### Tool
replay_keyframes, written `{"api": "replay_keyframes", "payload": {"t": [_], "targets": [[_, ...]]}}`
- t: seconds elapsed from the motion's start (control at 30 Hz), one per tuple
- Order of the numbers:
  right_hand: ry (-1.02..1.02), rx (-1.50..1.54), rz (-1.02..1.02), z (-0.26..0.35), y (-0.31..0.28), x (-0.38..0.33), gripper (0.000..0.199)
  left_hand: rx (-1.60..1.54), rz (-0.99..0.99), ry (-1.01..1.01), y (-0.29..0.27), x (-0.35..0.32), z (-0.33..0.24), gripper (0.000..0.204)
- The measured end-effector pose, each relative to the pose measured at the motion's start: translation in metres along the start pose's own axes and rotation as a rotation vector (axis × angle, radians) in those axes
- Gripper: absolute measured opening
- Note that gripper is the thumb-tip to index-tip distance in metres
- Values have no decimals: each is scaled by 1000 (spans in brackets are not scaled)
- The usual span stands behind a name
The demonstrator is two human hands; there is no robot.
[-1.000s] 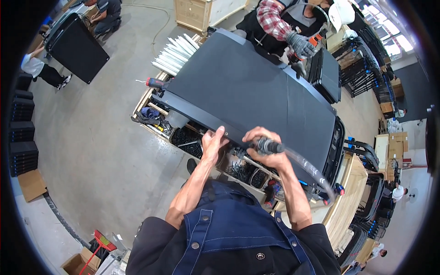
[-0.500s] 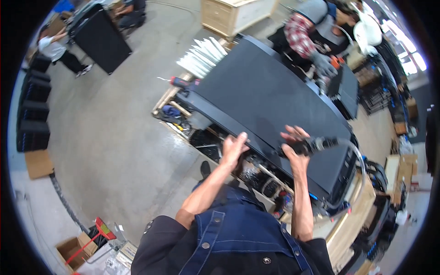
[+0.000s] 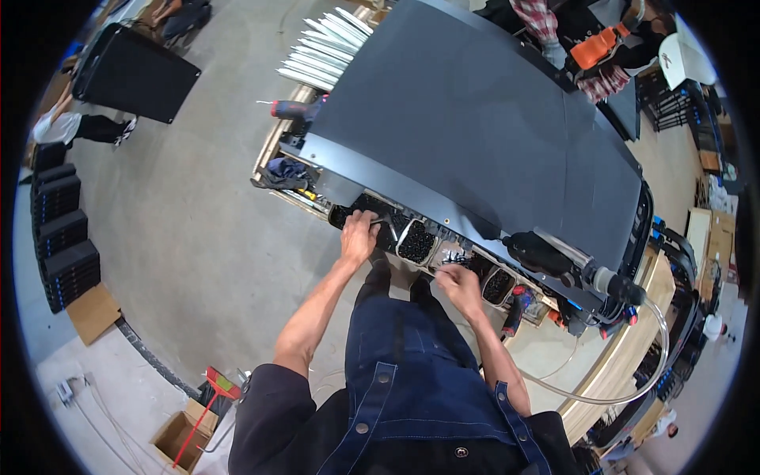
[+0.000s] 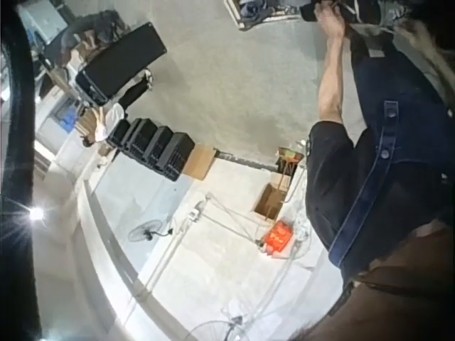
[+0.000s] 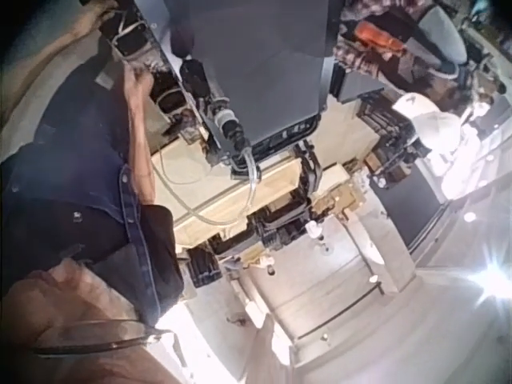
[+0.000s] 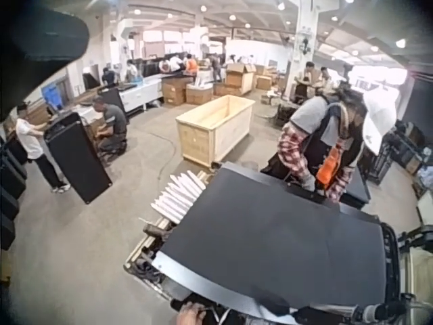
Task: Assembling components of a treadmill using electric and pneumatic screwdrivers in a manufacturing setting.
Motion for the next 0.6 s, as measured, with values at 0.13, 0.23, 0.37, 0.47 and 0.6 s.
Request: {"api": "replay_keyframes", "payload": {"t": [0.13,0.23,0.37,0.47,0.6], "targets": [[-95,-585,33,-24,39,60,30,228,151,240,46,29,-16,31],[-48,-1061,92,-67,72,91,45,374,302,389,78,16,12,38],[-206,-1210,162,-82,86,86,40,251,216,392,43,-4,-9,59],[-165,-977,73,-79,68,83,25,45,195,434,-34,-21,-70,57],[-70,-774,-26,-62,53,78,21,-503,402,197,-17,-63,-57,46]]}}
Point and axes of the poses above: each hand's wrist, its own x-axis towards the middle knuckle, its own y-axis out of the palm, z = x × y, the point moved 9 cm from there along x, towards the middle knuckle, and after that the axes turned 12 degrees about x, right-handed, at the moved point
